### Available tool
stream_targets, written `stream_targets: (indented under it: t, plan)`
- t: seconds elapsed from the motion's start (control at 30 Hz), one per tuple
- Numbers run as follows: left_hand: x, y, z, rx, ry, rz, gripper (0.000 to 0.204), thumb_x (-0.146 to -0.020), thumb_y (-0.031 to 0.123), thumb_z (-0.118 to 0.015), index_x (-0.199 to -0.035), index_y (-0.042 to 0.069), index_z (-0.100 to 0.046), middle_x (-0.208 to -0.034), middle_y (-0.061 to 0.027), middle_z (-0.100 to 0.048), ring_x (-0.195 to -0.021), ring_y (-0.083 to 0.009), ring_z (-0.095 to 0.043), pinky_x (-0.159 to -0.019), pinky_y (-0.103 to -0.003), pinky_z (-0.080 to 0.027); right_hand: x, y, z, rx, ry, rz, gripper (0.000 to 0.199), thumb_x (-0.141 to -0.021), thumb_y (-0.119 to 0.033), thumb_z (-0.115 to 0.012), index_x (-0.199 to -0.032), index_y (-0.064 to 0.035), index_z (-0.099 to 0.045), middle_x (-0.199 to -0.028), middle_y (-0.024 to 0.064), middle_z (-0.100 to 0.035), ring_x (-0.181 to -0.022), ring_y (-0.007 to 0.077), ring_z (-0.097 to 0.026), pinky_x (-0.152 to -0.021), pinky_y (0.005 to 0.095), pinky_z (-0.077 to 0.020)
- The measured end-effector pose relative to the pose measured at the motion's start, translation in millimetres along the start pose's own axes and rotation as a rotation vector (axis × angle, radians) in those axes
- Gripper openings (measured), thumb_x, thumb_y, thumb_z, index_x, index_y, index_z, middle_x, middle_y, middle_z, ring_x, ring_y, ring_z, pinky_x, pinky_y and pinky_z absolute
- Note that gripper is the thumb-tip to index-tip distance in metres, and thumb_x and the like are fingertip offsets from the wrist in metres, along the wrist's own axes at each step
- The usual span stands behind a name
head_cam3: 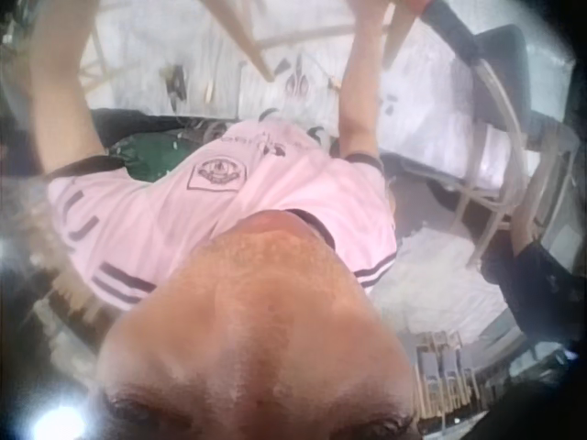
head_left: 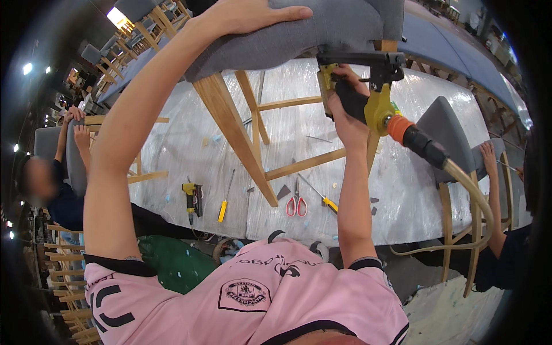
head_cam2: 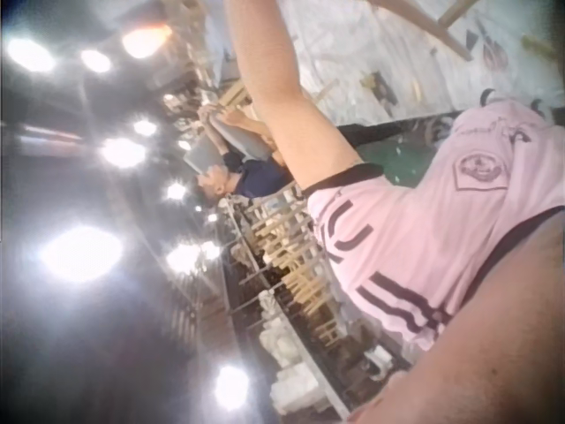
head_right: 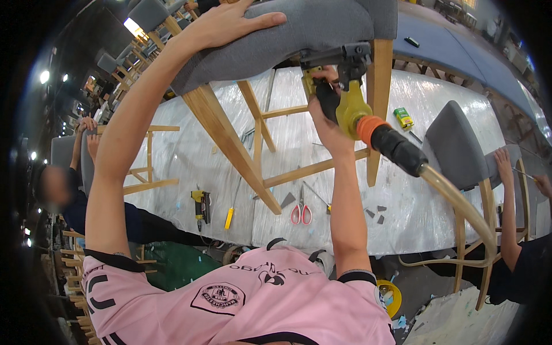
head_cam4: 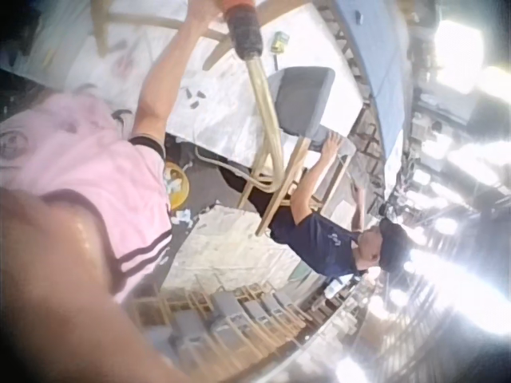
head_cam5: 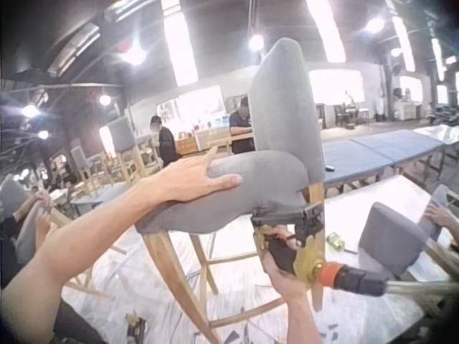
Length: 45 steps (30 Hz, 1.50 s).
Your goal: The person stretches and secures gray fabric over a wooden chair frame using a staple gun, scissors, and a screwdriver. They repeatedly pull the fabric taut, staple it to the underside, trim excess material, and adjust the fit around the seat and backrest.
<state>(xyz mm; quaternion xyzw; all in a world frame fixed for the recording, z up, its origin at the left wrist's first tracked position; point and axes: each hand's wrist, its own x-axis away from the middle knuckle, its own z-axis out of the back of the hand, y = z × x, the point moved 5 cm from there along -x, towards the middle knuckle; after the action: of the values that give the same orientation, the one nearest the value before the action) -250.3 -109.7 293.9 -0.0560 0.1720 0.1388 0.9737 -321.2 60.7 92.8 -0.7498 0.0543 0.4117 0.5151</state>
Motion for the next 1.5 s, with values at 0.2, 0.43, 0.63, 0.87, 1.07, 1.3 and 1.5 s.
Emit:
stream_targets:
  t: [0.2, 0.43, 0.63, 0.87, 1.07, 1.3, 1.5]
  plan:
    - [-7.1, 12.9, -19.1, -0.065, 0.061, -0.202, 0.089, -0.095, 0.063, -0.056, -0.148, -0.007, -0.043, -0.14, -0.0326, -0.056, -0.126, -0.0447, -0.059, -0.108, -0.046, -0.046, -7.7, 6.0, -3.4, -0.015, 0.054, -0.008, 0.038, -0.086, 0.001, -0.066, -0.124, -0.0026, -0.066, -0.138, 0.0099, -0.064, -0.128, 0.0209, -0.059, -0.115, 0.0364, -0.041]
    - [14.9, 32.8, -39.9, -0.425, 0.295, -0.308, 0.085, -0.088, 0.053, -0.07, -0.148, -0.001, -0.043, -0.137, -0.0266, -0.055, -0.116, -0.0409, -0.058, -0.099, -0.049, -0.047, -0.1, 9.1, -10.7, -0.045, 0.11, 0.046, 0.037, -0.088, 0.0, -0.066, -0.124, -0.0004, -0.065, -0.131, 0.0112, -0.066, -0.121, 0.0185, -0.06, -0.11, 0.0336, -0.044]
    - [32.8, 54.3, -40.6, -0.541, 0.266, -0.319, 0.09, -0.084, 0.043, -0.077, -0.155, 0.003, -0.038, -0.143, -0.0239, -0.049, -0.124, -0.0393, -0.051, -0.1, -0.05, -0.044, 15.1, 13.5, -7.1, 0.097, 0.029, -0.06, 0.038, -0.087, 0.0, -0.063, -0.125, -0.0038, -0.064, -0.108, 0.0062, -0.066, -0.088, 0.0089, -0.059, -0.081, 0.0261, -0.0504]
    - [36.8, 58.5, -42.0, -0.512, 0.309, -0.311, 0.09, -0.083, 0.04, -0.078, -0.155, 0.005, -0.039, -0.14, -0.0227, -0.049, -0.122, -0.039, -0.05, -0.099, -0.051, -0.044, 23.0, 0.5, -13.1, 0.132, 0.013, -0.068, 0.033, -0.085, 0.005, -0.062, -0.117, -0.0059, -0.063, -0.1, 0.0034, -0.065, -0.083, 0.0087, -0.061, -0.075, 0.0258, -0.0518]
    - [42.8, 66.6, -39.5, -0.56, 0.283, -0.29, 0.091, -0.081, 0.036, -0.078, -0.155, 0.005, -0.039, -0.139, -0.0234, -0.05, -0.118, -0.0391, -0.052, -0.097, -0.05, -0.045, 28.8, -2.7, -18.6, 0.1, 0.042, -0.074, 0.034, -0.081, -0.003, -0.071, -0.114, -0.0096, -0.07, -0.091, 0.0034, -0.07, -0.079, 0.0094, -0.065, -0.076, 0.0258, -0.0534]
    - [42.6, 54.8, -52.8, -0.691, 0.465, -0.331, 0.103, -0.069, 0.035, -0.092, -0.156, 0.016, -0.04, -0.136, -0.0176, -0.057, -0.119, -0.0373, -0.058, -0.096, -0.05, -0.048, 30.6, -11.0, -30.4, 0.084, -0.005, -0.132, 0.033, -0.081, 0.003, -0.067, -0.113, -0.0062, -0.066, -0.1, 0.0042, -0.069, -0.087, 0.0122, -0.064, -0.081, 0.0275, -0.0522]
    - [17.0, 33.5, -9.3, -0.294, -0.023, -0.21, 0.107, -0.085, 0.056, -0.073, -0.16, -0.001, -0.023, -0.152, -0.0321, -0.041, -0.127, -0.0487, -0.054, -0.104, -0.053, -0.048, 23.1, -5.4, -27.0, 0.151, -0.017, -0.002, 0.041, -0.088, 0.002, -0.063, -0.129, -0.0039, -0.063, -0.124, 0.0087, -0.067, -0.116, 0.0178, -0.062, -0.102, 0.0326, -0.0466]
